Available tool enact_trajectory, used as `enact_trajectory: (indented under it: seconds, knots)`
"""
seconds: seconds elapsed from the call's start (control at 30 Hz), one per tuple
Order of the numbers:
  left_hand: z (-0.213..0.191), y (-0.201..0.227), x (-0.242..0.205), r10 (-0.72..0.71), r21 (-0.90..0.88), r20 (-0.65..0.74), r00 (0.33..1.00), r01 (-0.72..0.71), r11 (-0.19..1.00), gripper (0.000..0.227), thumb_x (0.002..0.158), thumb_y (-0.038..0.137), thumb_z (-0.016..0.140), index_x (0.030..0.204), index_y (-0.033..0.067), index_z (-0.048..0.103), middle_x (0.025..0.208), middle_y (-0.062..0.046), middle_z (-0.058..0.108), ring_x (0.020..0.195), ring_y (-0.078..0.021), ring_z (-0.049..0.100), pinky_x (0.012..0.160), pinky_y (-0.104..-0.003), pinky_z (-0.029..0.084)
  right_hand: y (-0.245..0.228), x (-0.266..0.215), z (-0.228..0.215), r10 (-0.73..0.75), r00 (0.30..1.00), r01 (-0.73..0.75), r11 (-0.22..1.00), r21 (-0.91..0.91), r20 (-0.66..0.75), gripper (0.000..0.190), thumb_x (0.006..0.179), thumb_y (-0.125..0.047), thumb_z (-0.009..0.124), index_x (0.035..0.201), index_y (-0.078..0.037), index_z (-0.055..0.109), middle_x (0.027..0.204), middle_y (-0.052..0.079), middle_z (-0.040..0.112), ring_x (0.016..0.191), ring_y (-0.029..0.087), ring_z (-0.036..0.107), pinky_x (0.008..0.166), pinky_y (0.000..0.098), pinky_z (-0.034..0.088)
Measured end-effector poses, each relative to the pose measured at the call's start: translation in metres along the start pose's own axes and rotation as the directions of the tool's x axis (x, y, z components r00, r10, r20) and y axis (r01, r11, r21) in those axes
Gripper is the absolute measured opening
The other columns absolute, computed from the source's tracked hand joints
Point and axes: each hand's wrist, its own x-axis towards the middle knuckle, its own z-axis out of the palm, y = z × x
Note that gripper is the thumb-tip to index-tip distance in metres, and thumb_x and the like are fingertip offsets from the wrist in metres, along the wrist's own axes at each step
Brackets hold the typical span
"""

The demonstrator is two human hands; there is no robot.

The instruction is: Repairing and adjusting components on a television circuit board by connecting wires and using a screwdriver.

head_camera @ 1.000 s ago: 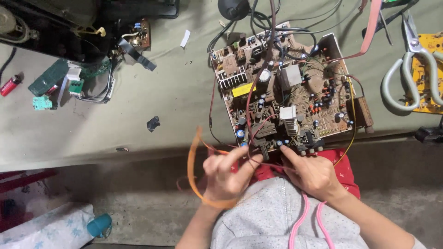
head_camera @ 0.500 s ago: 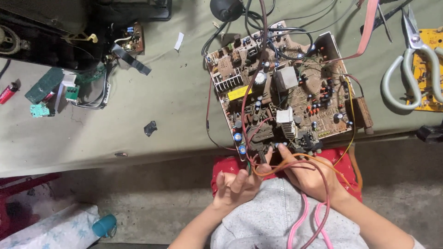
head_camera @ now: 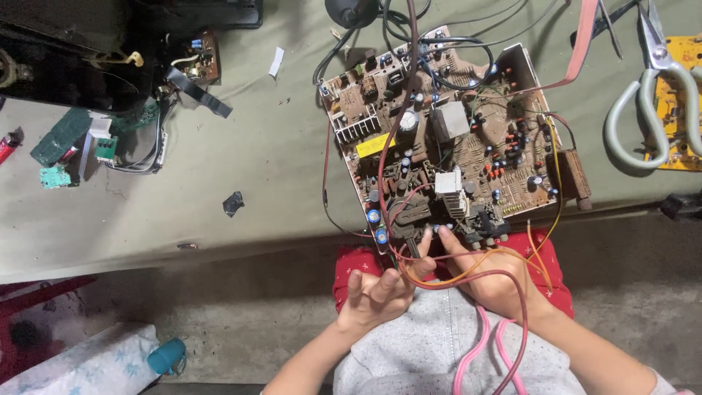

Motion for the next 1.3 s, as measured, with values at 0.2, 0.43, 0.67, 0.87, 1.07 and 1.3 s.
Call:
enact_trajectory:
  seconds: [0.2,0.43,0.67,0.87,1.07,1.3]
  knots:
    - [0.003,0.007,-0.004,-0.02,-0.168,0.039,0.999,0.027,0.985,0.122,0.061,-0.031,0.044,0.16,0.0375,0.061,0.178,-0.011,-0.002,0.16,-0.0456,0.001,0.127,-0.064,0.016,-0.002,0.002,-0.003,-0.037,0.998,0.047,0.97,-0.238,0.044,0.053,0.09,-0.011,0.072,0.139,0.005,0.061,0.066,0.005,0.063,0.04,0.014,0.047,0.038,0.0344,0.039]
    - [0.004,0.013,-0.01,-0.043,-0.326,0.095,0.995,0.072,0.943,0.059,0.103,0.028,0.063,0.161,0.0364,0.06,0.178,-0.006,-0.009,0.159,-0.0436,-0.01,0.128,-0.064,0.007,0.002,0.0,0.0,-0.02,1.0,0.02,1.0,-0.002,-0.004,0.061,0.077,-0.003,0.076,0.135,0.009,0.062,0.076,0.008,0.071,0.041,0.014,0.045,0.041,0.035,0.039]
    - [0.009,0.016,-0.016,-0.054,-0.52,0.12,0.991,0.109,0.847,0.058,0.105,0.03,0.066,0.162,0.0275,0.056,0.177,-0.008,-0.008,0.158,-0.0441,-0.008,0.124,-0.065,0.009,0.007,-0.01,0.009,0.06,0.997,-0.061,0.998,0.021,0.055,0.058,0.079,-0.007,0.074,0.134,0.004,0.063,0.062,0.009,0.063,0.044,0.022,0.053,0.046,0.0377,0.044]
    - [0.019,0.018,-0.035,-0.154,-0.521,-0.021,0.988,0.121,0.845,0.045,0.106,0.041,0.08,0.147,0.0296,0.064,0.165,0.012,0.032,0.156,-0.0266,0.017,0.124,-0.055,0.022,0.008,-0.003,0.004,-0.091,0.996,0.089,0.981,0.171,0.004,0.044,0.09,-0.013,0.064,0.131,0.004,0.063,0.078,0.004,0.076,0.05,0.01,0.066,0.041,0.0238,0.05]
    - [0.024,0.022,-0.04,-0.205,-0.599,-0.037,0.978,0.142,0.788,0.038,0.102,0.032,0.081,0.138,0.0294,0.07,0.162,0.013,0.037,0.154,-0.0239,0.023,0.123,-0.054,0.024,-0.002,0.01,-0.006,-0.027,0.997,0.026,0.999,0.02,0.066,0.054,0.086,-0.013,0.064,0.139,-0.003,0.063,0.064,-0.001,0.068,0.038,0.011,0.047,0.039,0.0289,0.038]
    - [0.022,0.025,-0.006,-0.313,-0.45,-0.205,0.927,0.194,0.871,0.031,0.097,0.032,0.065,0.128,0.0349,0.069,0.155,0.018,0.051,0.147,-0.0241,0.036,0.117,-0.051,0.036,0.01,0.0,0.002,0.0,0.994,-0.014,0.992,0.129,0.106,0.052,0.094,-0.023,0.051,0.143,-0.008,0.059,0.058,0.006,0.062,0.045,0.027,0.064,0.046,0.0405,0.057]
